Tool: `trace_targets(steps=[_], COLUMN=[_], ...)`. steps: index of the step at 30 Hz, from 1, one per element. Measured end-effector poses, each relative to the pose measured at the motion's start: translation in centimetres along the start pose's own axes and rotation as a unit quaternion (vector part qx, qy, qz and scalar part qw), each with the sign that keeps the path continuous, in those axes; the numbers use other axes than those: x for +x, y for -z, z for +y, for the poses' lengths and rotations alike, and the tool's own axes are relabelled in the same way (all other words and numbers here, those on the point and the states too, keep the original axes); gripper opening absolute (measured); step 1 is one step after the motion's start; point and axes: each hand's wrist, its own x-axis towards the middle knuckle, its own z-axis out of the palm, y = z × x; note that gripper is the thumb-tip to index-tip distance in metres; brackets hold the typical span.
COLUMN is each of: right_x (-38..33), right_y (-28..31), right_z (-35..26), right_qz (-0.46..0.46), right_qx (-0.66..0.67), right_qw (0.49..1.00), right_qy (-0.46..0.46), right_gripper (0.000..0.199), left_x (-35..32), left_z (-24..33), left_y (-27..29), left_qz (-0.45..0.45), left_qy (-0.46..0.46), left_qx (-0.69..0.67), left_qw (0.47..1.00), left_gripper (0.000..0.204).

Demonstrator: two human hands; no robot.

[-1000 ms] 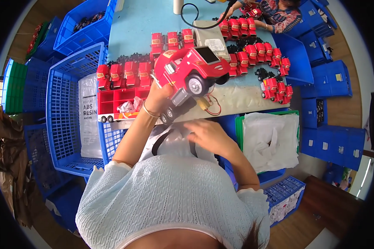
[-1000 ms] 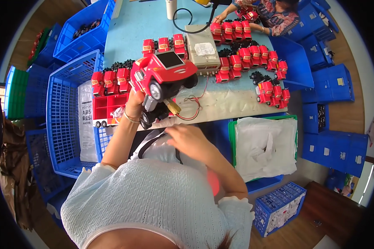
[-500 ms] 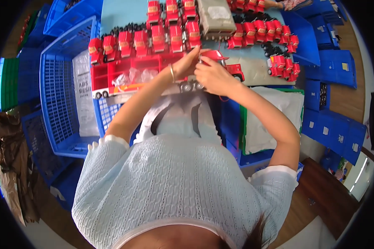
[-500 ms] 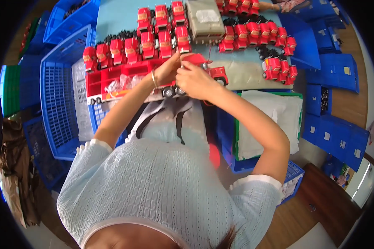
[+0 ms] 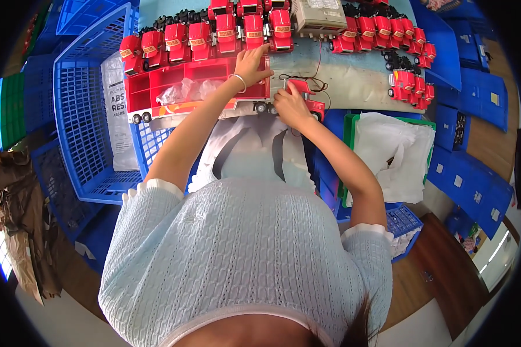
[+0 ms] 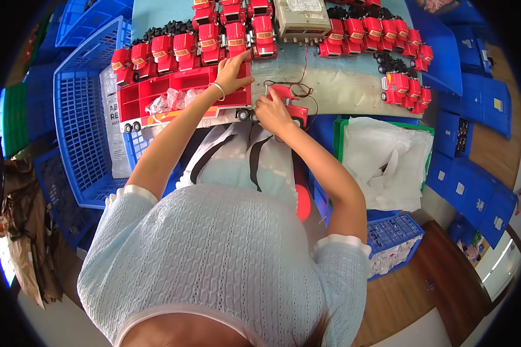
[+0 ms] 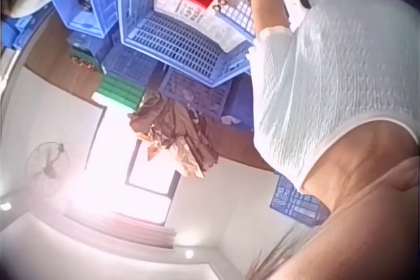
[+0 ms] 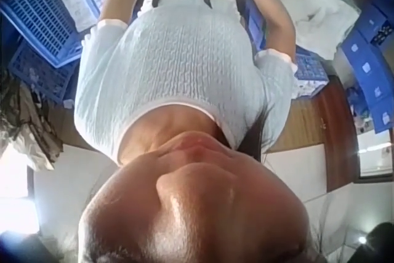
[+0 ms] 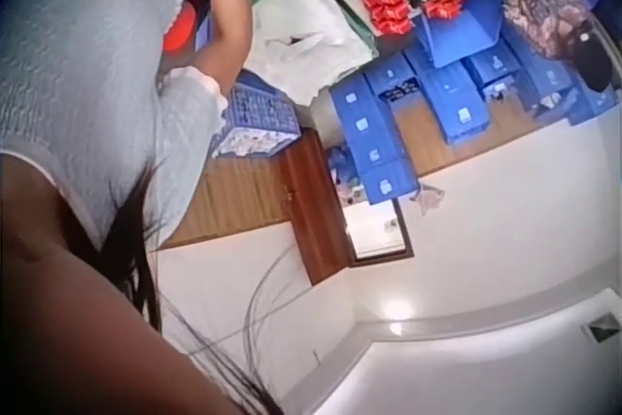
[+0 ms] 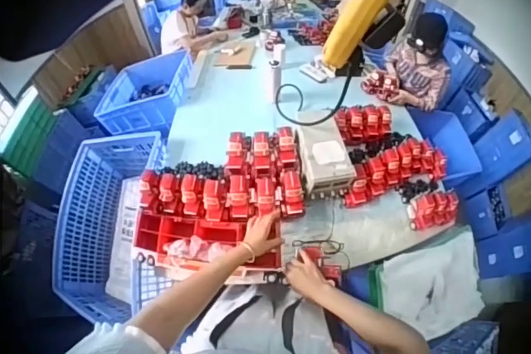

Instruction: Assembling and organizing toy trucks on a production line.

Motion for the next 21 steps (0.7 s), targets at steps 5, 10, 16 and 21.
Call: trace_targets(steps=[5, 10, 16, 21], right_x=[0.7, 0.8, -0.4, -4.4], right_y=[-0.2, -0.4, -0.6, 0.8], right_z=[0.6, 0.8, 1.1, 2.4], right_qz=[0.022, -0.006, -0.011, -0.068], right_qx=[-0.042, -0.003, 0.030, 0.031], right_qw=[0.998, 0.999, 0.999, 0.997], right_qy=[0.034, 0.042, 0.019, -0.020], right_gripper=[0.018, 0.031, 0.031, 0.027], left_x=[0.1, -0.1, -0.2, -0.6], left_z=[0.4, 0.5, 0.2, 0.8], left_y=[0.0, 0.1, -0.3, 0.3], left_qz=[0.002, -0.001, 0.023, 0.007], left_qy=[0.003, 0.019, -0.001, 0.020], left_qx=[-0.020, -0.010, -0.017, -0.023], left_qw=[1.000, 1.000, 1.000, 0.999], left_gripper=[0.086, 0.088, 0.089, 0.084])
